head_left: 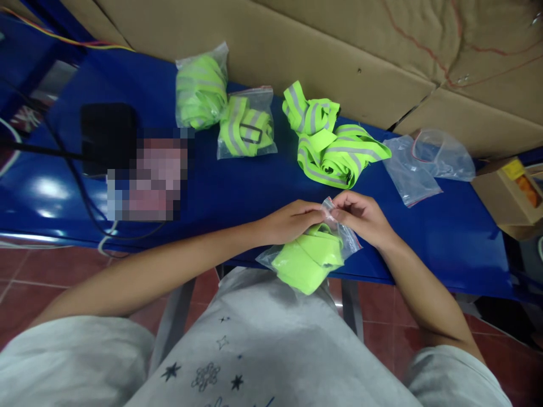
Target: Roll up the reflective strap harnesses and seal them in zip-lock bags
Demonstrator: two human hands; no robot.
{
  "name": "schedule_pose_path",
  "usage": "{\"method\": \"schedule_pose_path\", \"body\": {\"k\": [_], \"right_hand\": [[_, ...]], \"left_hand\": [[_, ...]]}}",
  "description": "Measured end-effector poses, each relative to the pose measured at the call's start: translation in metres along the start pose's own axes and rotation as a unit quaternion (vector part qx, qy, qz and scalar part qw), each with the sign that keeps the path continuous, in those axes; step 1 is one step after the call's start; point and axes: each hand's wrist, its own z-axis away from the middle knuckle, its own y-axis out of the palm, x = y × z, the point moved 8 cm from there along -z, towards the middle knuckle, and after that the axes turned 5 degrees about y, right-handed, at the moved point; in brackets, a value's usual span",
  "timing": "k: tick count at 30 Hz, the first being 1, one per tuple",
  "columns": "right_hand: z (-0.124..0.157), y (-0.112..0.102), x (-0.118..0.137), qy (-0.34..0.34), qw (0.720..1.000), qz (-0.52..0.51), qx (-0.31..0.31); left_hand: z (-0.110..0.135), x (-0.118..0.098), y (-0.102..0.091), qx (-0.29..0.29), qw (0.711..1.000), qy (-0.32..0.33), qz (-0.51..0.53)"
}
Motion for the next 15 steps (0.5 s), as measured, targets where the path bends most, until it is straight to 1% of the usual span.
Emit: {"method": "schedule_pose_path", "body": {"k": [2, 6, 12, 15], "right_hand": [[0.0004, 0.0004, -0.0003, -0.004, 1.000, 0.001, 0.001], [0.0005, -0.0009, -0.0011, -0.008, 1.000, 0.003, -0.015], [-0.0003, 0.0051, -0.0004, -0.001, 1.000, -0.023, 0.021], [-0.0010, 0.0059, -0.0076, 0.036, 0.997, -0.054, 0.039]], "left_hand": [[-0.0001, -0.0015, 0.0021, 0.011, 1.000, 0.010, -0.016], [-0.0003, -0.0003, 0.0029, 0.013, 0.999, -0.001, -0.037], [0.0000, -0.0030, 0.0038, 0.024, 0.998, -0.012, -0.050], [0.0003, -0.0044, 0.0043, 0.030, 0.999, -0.008, -0.042]]}}
